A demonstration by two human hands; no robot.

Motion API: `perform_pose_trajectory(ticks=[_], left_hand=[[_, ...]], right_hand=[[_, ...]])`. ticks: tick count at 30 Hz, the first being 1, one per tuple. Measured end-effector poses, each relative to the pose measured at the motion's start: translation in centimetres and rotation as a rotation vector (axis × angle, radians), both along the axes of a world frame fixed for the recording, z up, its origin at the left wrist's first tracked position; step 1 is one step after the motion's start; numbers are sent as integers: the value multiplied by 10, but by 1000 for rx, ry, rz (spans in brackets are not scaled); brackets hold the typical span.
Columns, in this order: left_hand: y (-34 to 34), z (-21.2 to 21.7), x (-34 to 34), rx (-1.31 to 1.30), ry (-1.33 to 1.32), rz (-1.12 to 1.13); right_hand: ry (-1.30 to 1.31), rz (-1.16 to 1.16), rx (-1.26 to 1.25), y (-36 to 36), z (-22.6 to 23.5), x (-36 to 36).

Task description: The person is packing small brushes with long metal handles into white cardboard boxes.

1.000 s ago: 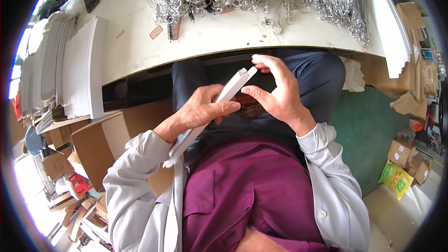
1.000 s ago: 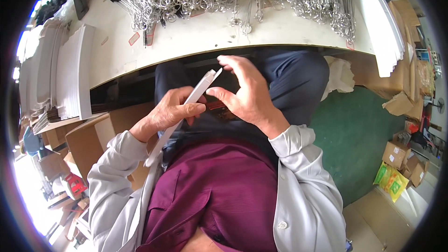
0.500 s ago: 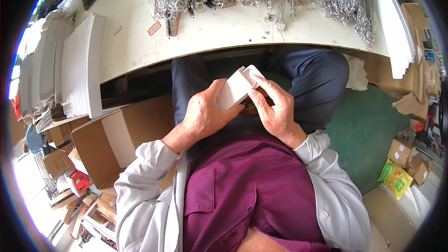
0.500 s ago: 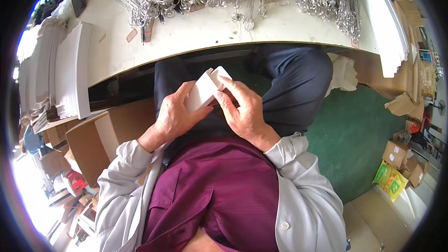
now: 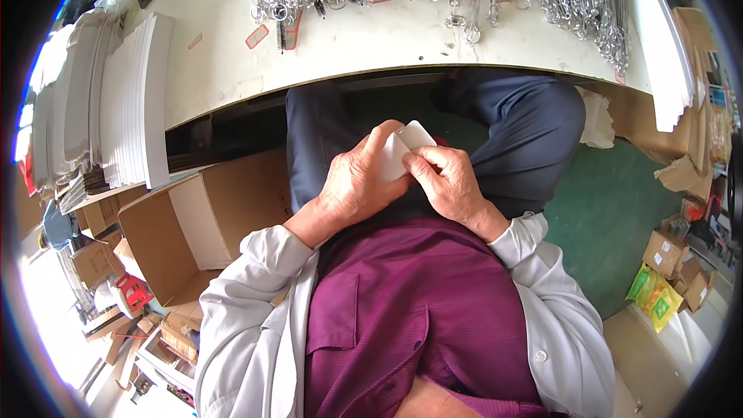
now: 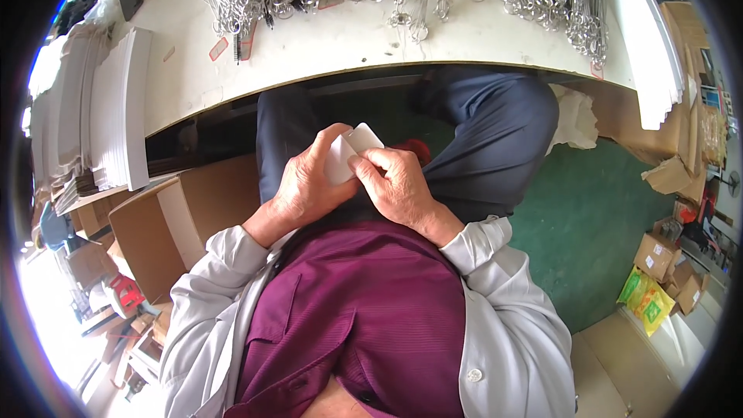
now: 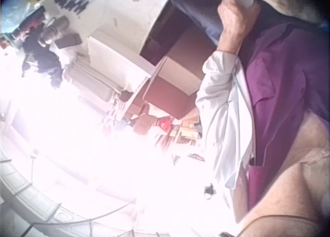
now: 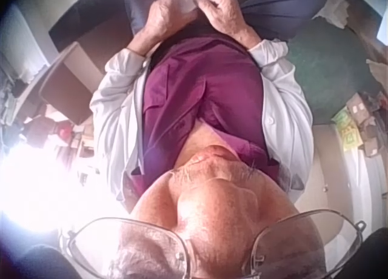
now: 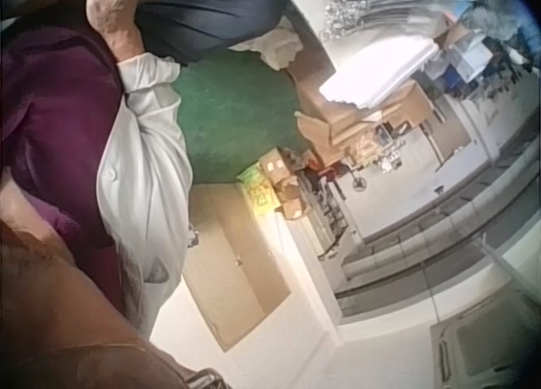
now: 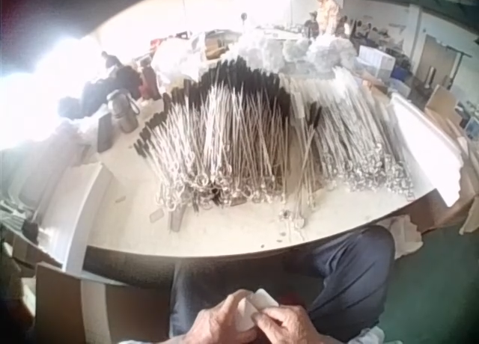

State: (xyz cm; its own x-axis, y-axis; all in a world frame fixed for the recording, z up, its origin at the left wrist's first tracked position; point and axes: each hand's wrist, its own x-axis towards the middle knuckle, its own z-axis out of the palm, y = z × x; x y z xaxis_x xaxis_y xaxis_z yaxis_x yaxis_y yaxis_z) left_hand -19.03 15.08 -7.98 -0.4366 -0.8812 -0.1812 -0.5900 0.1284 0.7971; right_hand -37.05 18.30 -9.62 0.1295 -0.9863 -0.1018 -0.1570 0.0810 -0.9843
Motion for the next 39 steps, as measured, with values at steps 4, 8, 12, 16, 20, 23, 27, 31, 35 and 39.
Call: perform_pose_trajectory(ticks=[4,8,12,16,20,23,27,31,35,39], left_hand=[[-1,-2,0,-41,6,-21],[0,-3,0,-41,20,-19],[-1,-10,-2,-85,6,-42],[-3,-17,-2,-108,65,-29],[-8,-8,-1,-15,19,45],[-5,-13,-4,-11,34,35],[-3,-14,-6,-38,26,62],[-3,-11,-4,-23,36,71],[2,-13,-6,-35,27,127],[3,-12,-9,6,14,101]], right_hand=[[24,0,4,1,-1,0],[57,12,9,0,-1,-1],[92,32,-3,1,-3,-1],[56,-31,-114,6,-11,5],[-129,-148,43,8,-12,3],[-32,-81,105,7,-12,-2],[223,-20,-174,2,-3,1],[266,-15,-389,-5,-2,3],[154,-34,-260,-7,3,0],[165,-90,-84,-7,-3,2]])
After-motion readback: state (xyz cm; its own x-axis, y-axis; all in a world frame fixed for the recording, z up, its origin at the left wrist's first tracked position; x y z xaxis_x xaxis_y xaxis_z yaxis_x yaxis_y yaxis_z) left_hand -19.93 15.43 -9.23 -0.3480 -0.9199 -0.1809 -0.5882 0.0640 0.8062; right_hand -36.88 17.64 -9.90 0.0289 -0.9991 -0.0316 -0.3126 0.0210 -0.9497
